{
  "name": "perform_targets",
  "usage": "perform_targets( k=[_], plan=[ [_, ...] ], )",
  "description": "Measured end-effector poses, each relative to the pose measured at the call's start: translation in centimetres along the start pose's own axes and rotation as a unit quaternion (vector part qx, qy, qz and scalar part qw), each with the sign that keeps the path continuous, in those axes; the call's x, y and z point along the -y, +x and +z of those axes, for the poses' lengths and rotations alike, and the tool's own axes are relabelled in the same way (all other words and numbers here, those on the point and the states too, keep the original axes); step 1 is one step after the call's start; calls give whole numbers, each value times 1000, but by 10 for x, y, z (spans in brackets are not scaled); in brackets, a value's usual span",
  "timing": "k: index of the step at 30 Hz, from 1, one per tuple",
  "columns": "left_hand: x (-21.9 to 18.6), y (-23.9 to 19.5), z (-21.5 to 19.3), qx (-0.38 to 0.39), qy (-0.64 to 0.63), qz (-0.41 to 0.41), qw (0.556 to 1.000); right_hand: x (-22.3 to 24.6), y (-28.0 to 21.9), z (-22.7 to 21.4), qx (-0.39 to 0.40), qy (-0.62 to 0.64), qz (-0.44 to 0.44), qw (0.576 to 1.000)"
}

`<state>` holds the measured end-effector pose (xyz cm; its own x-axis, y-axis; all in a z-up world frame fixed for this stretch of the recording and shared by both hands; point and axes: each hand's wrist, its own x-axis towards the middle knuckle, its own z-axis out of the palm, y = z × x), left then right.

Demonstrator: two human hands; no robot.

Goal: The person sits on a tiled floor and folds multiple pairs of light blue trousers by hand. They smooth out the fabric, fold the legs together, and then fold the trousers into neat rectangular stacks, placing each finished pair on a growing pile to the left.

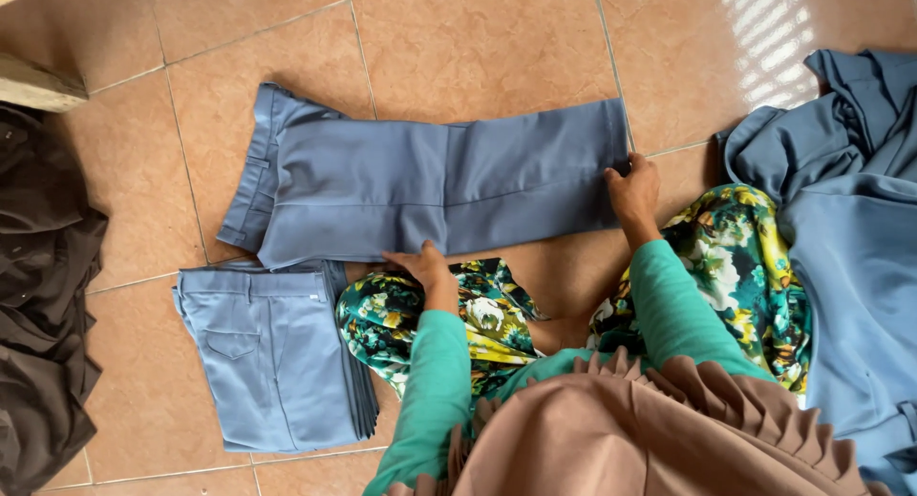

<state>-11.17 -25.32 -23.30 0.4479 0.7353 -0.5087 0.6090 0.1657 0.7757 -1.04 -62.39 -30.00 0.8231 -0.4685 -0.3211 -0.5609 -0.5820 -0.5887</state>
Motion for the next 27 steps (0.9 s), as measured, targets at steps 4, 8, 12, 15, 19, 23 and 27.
perform_targets(
  k=[4, 8, 12, 15, 19, 23, 27],
  plan=[
    [-17, -24, 8, 29, 149, 142, 978, 62, -65, -41, -22, -63, 12, 998],
    [-24, -22, 20, 159, 258, 189, 934, 55, -55, -36, 4, -63, 28, 998],
    [-11, -16, 26, 190, 354, 156, 902, 37, -24, -27, 74, -96, 35, 992],
    [-14, -18, 31, 162, 384, 178, 891, 42, -33, -22, 149, 120, 9, 982],
    [-15, -24, 34, 157, 306, 170, 923, 111, -74, -120, 233, 495, 72, 834],
    [-3, -21, 41, 146, 345, 232, 898, 20, -5, -98, 155, 365, 46, 917],
    [-8, -46, 43, 118, 396, 304, 859, 37, -22, -120, 101, 392, 67, 912]
  ],
)
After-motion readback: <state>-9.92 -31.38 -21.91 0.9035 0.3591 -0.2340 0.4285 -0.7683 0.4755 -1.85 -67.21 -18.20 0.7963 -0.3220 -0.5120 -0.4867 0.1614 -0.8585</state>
